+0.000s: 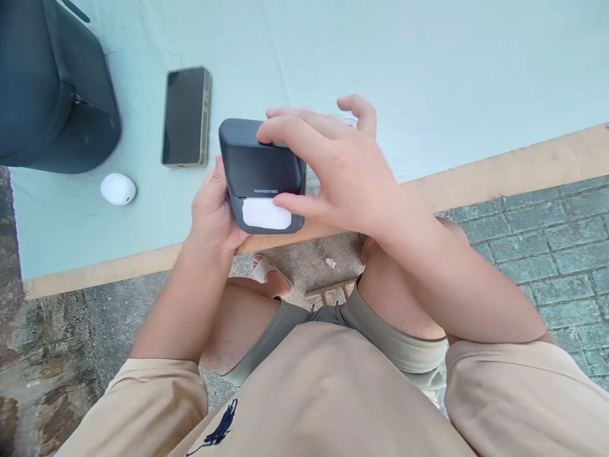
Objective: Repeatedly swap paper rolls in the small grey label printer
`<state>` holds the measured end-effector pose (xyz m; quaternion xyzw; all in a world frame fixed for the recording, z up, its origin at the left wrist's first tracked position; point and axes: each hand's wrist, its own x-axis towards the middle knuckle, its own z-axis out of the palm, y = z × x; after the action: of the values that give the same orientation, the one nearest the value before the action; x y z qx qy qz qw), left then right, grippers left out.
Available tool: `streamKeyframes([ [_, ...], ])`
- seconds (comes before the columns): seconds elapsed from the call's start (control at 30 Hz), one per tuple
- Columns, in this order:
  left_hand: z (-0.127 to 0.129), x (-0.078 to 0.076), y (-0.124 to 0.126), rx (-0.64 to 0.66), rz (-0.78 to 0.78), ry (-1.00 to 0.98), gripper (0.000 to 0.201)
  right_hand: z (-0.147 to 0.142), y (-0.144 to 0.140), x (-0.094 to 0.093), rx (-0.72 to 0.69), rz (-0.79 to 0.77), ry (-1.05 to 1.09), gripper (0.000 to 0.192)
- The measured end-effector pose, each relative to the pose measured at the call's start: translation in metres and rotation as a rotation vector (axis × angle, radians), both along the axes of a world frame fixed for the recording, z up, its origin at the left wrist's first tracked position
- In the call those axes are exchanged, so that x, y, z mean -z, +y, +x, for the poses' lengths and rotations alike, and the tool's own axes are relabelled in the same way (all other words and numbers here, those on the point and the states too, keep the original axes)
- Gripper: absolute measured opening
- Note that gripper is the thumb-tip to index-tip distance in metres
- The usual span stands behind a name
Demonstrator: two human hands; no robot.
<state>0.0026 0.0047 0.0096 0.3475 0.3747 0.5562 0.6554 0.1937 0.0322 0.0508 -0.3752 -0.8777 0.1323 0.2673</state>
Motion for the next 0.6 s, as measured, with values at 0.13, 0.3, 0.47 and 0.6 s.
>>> streamKeyframes([
  [0.13, 0.002, -0.004, -0.001, 0.045, -0.024, -0.021, 0.048, 0.001, 0.002, -0.001, -0.005, 0.087, 0.046, 0.055],
  [0.3, 0.005, -0.005, 0.001, 0.050, 0.050, 0.033, 0.031, -0.004, 0.000, -0.009, 0.163, 0.202, 0.270, 0.024],
  [0.47, 0.002, -0.003, 0.002, 0.056, -0.001, 0.057, 0.031, -0.013, 0.004, -0.013, 0.394, 0.112, 0.333, 0.018],
  [0.6, 0.002, -0.004, 0.000, 0.037, -0.013, 0.037, 0.026, -0.017, 0.011, -0.017, 0.366, 0.032, 0.155, 0.020],
])
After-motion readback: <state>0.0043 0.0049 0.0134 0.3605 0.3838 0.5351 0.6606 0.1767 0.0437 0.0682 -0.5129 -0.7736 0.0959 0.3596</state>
